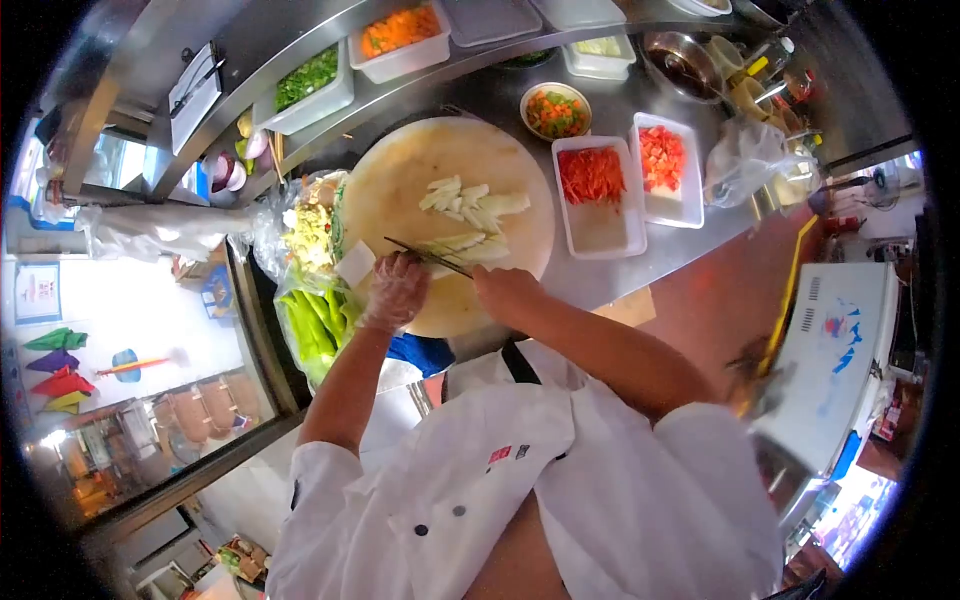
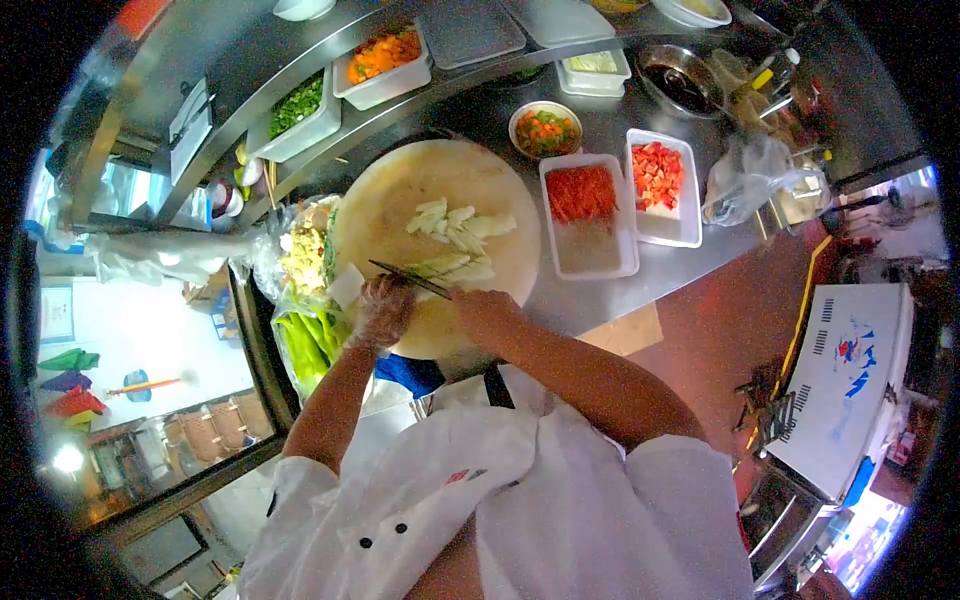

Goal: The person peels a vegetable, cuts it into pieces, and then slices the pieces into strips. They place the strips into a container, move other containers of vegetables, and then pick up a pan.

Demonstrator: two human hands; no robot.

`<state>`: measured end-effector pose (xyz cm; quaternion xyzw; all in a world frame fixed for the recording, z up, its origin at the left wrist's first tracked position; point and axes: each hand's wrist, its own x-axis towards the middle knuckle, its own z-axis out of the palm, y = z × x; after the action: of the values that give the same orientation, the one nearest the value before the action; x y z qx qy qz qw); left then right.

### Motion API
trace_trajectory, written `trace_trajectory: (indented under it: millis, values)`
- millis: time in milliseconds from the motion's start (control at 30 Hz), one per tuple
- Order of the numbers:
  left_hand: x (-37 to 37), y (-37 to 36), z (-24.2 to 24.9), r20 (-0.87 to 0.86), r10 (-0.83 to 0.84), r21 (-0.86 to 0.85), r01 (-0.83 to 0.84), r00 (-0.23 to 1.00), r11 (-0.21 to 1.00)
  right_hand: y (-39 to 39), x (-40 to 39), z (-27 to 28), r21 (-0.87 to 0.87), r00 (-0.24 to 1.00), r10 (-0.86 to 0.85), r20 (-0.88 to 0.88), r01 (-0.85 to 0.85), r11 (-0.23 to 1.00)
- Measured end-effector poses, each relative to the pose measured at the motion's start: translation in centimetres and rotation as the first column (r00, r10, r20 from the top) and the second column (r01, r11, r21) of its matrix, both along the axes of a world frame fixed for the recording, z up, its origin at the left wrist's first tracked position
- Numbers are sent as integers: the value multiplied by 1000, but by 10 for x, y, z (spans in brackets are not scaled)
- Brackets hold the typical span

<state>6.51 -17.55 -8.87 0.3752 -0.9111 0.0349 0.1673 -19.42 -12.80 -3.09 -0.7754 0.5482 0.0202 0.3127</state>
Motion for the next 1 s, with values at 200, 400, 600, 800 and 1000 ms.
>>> trace_trajectory:
  millis: [200, 400, 600, 800, 1000]
  values:
    - [9, 2, -20, -31, 64, 57, -62, 997, 996, 0, 3, -1, -34, 999, 41, -17, -42, 999]
    - [9, 11, -16, -72, 104, 86, -98, 992, 991, 1, 12, 5, 29, 999, 42, -1, -42, 999]
    - [10, 15, -19, -93, 144, 129, -131, 985, 983, -10, 13, -2, 47, 1000, 7, 22, -8, 999]
    - [-10, 27, -35, -233, 269, 216, -220, 935, 951, -4, -26, 0, 168, 995, -85, 49, 76, 983]
    - [-53, 27, -39, -369, 211, 166, -159, 905, 973, -4, -71, -14, 97, 992, -103, 74, 96, 991]
